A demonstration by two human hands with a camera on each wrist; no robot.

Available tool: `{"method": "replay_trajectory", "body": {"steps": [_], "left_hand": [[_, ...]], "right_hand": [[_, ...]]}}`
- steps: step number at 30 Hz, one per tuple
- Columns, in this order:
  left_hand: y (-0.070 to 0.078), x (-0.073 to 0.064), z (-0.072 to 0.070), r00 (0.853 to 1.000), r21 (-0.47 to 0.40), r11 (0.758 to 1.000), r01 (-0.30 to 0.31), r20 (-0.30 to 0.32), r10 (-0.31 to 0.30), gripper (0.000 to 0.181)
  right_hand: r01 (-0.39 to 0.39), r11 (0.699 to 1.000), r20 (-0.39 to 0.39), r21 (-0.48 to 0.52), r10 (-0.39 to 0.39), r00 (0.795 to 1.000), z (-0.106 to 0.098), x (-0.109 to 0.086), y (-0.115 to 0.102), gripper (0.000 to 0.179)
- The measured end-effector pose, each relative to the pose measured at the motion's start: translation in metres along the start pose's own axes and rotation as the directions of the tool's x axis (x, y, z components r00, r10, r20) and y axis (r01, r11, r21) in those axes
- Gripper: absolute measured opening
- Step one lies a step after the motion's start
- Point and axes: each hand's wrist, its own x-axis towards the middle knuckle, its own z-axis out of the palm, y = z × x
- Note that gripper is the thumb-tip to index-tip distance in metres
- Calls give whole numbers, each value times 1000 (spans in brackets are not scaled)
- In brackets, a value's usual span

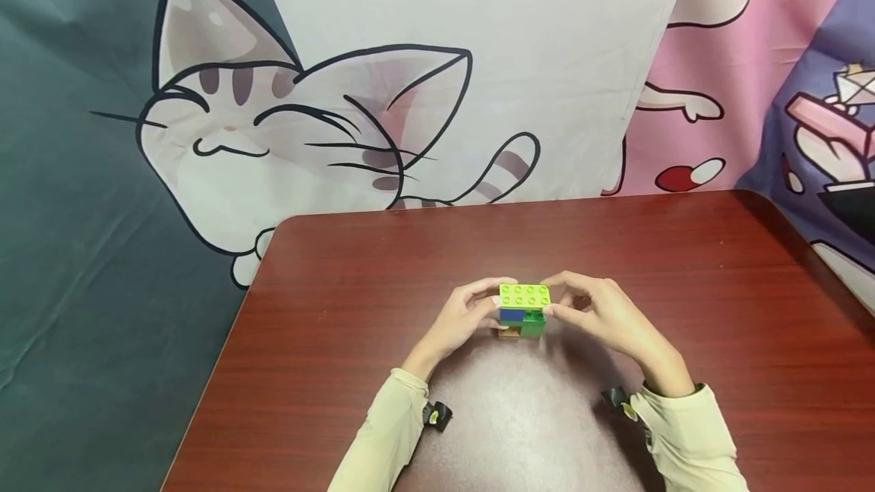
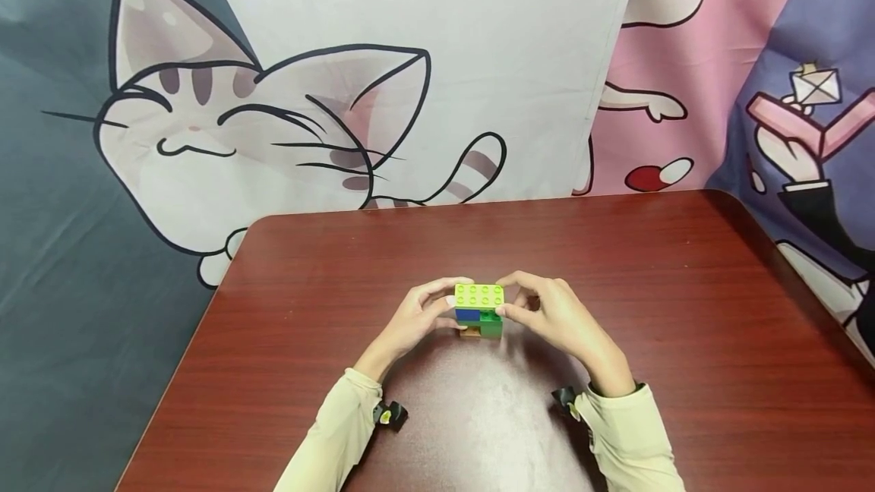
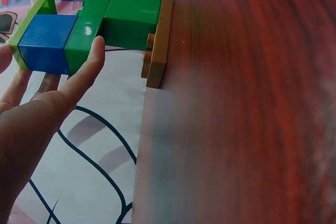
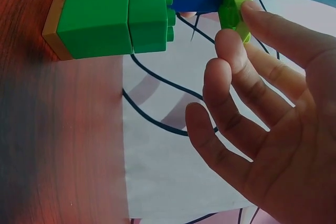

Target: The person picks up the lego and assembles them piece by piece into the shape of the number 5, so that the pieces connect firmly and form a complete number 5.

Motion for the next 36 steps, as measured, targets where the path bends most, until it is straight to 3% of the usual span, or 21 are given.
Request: {"method": "replay_trajectory", "body": {"steps": [2, 20, 28, 36], "left_hand": [[7, -2, 2, 1000, -9, 1000, 3, 3, -3, 37], [10, -3, 3, 1000, -14, 1000, -21, 1, 21, 36], [9, -4, 3, 1000, -24, 999, -22, -3, 22, 36], [8, -4, 2, 1000, 14, 1000, -11, 5, 11, 36]], "right_hand": [[-8, 1000, 1, 0, 8, 1000, 0, 0, -1, 28], [-40, 999, -1, -7, 40, 999, 0, 0, -2, 29], [-20, 1000, -7, -18, 20, 1000, 1, 1, -1, 29], [-18, 1000, -20, -23, 18, 1000, 1, 0, 0, 31]]}}
